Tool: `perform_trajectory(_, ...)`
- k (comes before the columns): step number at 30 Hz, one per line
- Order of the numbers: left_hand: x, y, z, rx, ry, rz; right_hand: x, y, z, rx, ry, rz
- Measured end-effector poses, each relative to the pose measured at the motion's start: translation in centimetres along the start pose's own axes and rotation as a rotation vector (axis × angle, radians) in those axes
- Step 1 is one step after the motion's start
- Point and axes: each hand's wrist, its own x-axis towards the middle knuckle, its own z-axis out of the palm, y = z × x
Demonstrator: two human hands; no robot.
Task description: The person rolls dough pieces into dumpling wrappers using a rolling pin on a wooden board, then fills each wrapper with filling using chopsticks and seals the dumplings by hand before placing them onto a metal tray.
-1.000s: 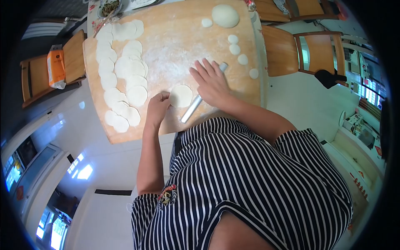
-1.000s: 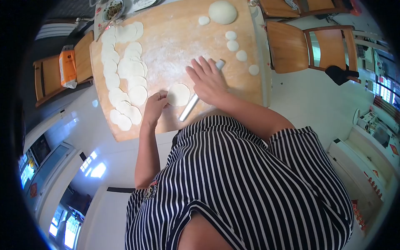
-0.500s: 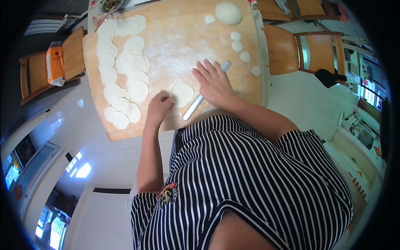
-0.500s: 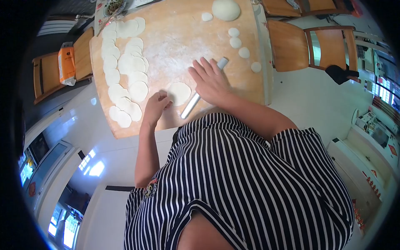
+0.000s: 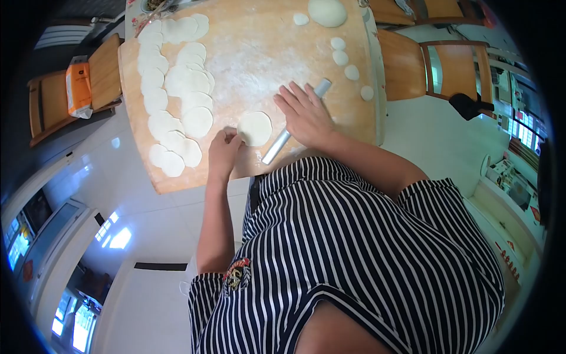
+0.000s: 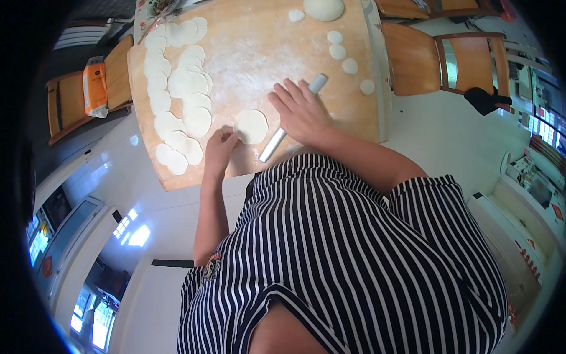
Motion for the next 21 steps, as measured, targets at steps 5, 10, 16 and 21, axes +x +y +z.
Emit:
perform_trajectory(5,-0.6,4.4,0.7,0.423,0.065,-0.034,6.9,-2.1,1.3,0.018,0.131,0.029)
perform_trajectory(10,0.8,2.6,0.7,0.710,0.221,0.325,5.6,-2.0,1.3,0.078,0.164,-0.008)
perform_trajectory(16,-0.7,-1.4,-0.4,0.244,0.133,-0.003,0.0,-0.9,0.3,-0.057,-0.003,-0.043)
perform_trajectory(21,-0.7,3.4,0.8,0.518,0.171,-0.001,7.5,-2.9,2.1,0.034,0.161,0.016)
